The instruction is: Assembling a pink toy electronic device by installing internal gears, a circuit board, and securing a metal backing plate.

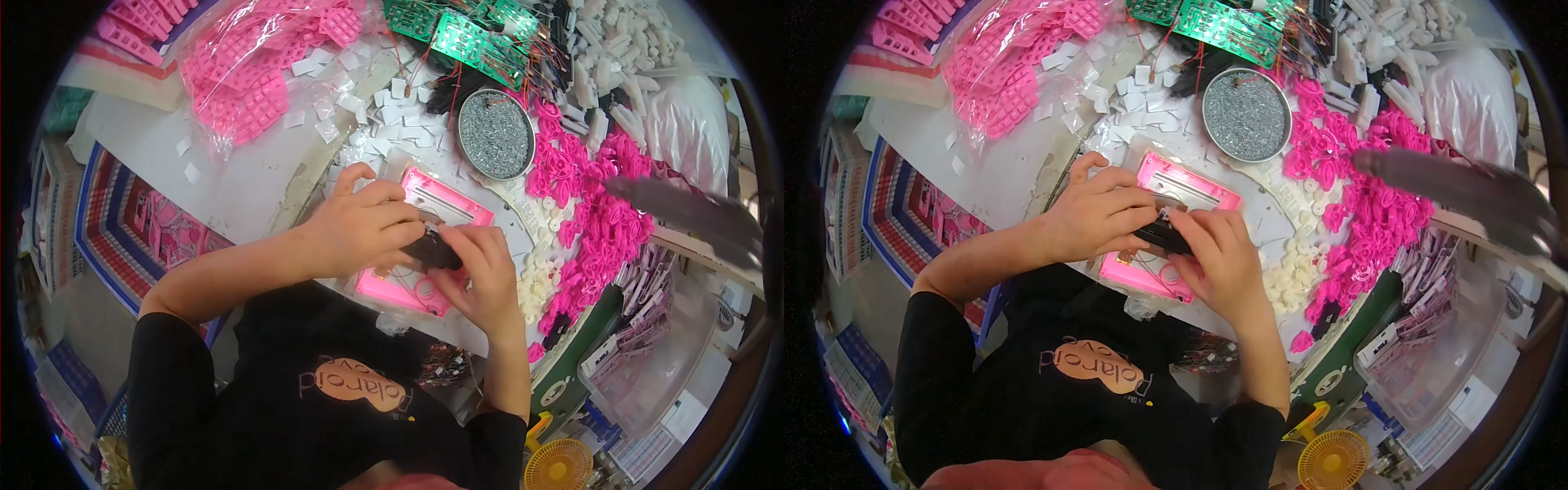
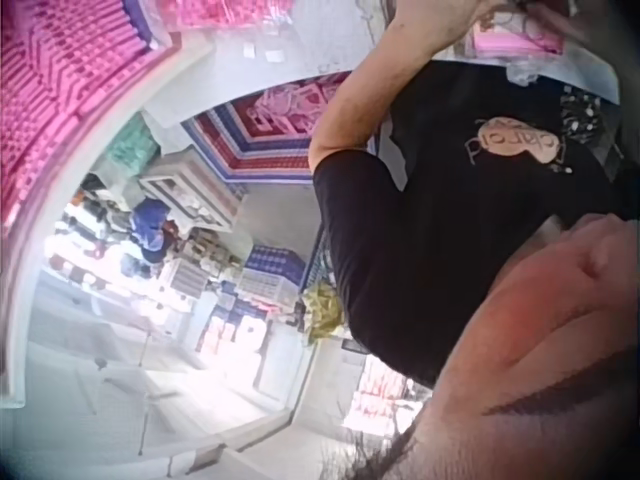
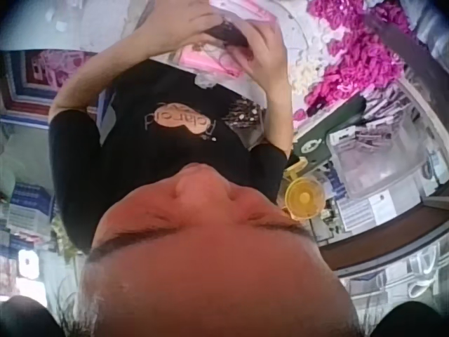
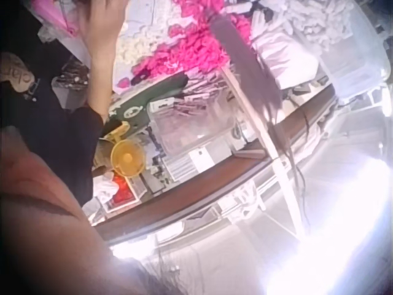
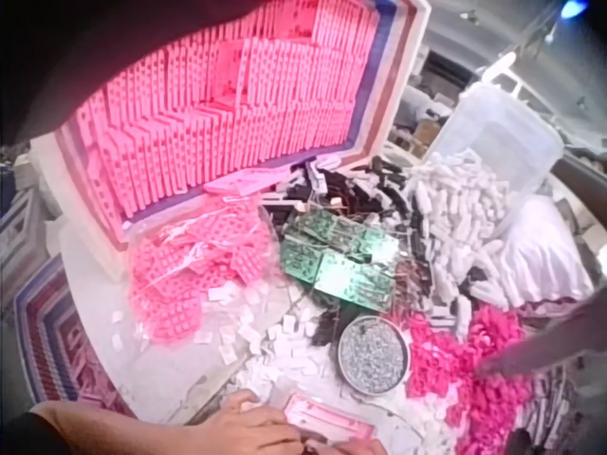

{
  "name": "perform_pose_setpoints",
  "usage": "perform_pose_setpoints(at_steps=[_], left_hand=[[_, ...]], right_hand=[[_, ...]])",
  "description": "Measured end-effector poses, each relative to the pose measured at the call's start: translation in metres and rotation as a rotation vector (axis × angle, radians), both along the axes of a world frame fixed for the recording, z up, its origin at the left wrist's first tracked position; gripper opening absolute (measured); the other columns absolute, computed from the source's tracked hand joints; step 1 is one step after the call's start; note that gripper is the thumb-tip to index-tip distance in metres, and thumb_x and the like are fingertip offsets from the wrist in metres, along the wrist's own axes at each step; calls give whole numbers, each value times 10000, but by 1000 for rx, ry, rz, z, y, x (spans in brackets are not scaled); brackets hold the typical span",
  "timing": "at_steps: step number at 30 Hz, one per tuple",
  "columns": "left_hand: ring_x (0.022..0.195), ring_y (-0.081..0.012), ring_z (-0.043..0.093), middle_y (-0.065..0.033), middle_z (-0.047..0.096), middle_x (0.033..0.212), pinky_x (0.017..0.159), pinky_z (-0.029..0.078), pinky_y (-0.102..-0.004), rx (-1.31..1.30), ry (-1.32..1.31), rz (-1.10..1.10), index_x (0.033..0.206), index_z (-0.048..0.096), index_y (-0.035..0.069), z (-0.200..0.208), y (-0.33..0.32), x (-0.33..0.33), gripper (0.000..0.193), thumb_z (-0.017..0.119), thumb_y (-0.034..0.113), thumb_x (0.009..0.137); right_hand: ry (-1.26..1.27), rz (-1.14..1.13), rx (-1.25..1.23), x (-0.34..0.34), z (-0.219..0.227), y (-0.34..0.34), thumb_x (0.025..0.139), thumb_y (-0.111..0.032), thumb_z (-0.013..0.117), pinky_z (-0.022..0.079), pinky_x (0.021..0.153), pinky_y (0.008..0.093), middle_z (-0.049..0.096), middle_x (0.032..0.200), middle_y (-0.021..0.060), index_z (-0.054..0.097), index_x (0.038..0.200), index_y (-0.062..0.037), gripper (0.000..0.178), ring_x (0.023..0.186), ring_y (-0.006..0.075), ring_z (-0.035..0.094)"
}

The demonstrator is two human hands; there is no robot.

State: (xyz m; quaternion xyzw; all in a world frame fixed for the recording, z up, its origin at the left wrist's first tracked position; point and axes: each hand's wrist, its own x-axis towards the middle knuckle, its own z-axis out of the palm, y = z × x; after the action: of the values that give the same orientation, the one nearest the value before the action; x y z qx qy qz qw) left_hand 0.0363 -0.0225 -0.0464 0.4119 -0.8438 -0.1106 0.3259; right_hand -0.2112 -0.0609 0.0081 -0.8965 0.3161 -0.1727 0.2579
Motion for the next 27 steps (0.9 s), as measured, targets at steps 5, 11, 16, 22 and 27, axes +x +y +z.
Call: perform_pose_setpoints(at_steps=[5,11,16,22,27], left_hand=[[1126,-286,531,-70,635,1110,1018,337,-478,285,327,75,1206,583,79,1,2,-3,516,805,296,794],[1078,-328,532,-138,621,1114,985,394,-444,352,375,140,1384,488,-2,1,9,-8,657,771,187,822],[1026,-325,540,-122,610,1107,929,409,-440,245,165,129,1417,509,4,9,3,-18,678,755,158,804],[1012,-314,543,-107,592,1086,895,403,-439,220,95,122,1395,543,21,13,1,-20,656,751,152,788],[1009,-318,543,-111,603,1104,919,400,-440,222,100,111,1423,514,13,13,-1,-19,685,747,124,789]], right_hand=[[-136,-25,-75,-4,-4,-18,725,-99,812,525,769,408,658,1017,121,667,1173,-53,473,883,328,607],[118,-229,461,6,23,-44,1044,-258,487,482,712,472,649,820,199,620,1055,-19,274,787,395,632],[225,-403,219,16,23,-48,989,-242,584,494,718,489,652,782,168,642,1065,-35,228,790,389,634],[-26,-32,-153,8,12,-33,758,-70,764,526,746,425,651,978,123,661,1106,-22,366,876,328,621],[-15,-138,-330,13,-9,-12,682,27,745,528,745,392,634,1007,120,668,1107,-28,436,904,310,610]])
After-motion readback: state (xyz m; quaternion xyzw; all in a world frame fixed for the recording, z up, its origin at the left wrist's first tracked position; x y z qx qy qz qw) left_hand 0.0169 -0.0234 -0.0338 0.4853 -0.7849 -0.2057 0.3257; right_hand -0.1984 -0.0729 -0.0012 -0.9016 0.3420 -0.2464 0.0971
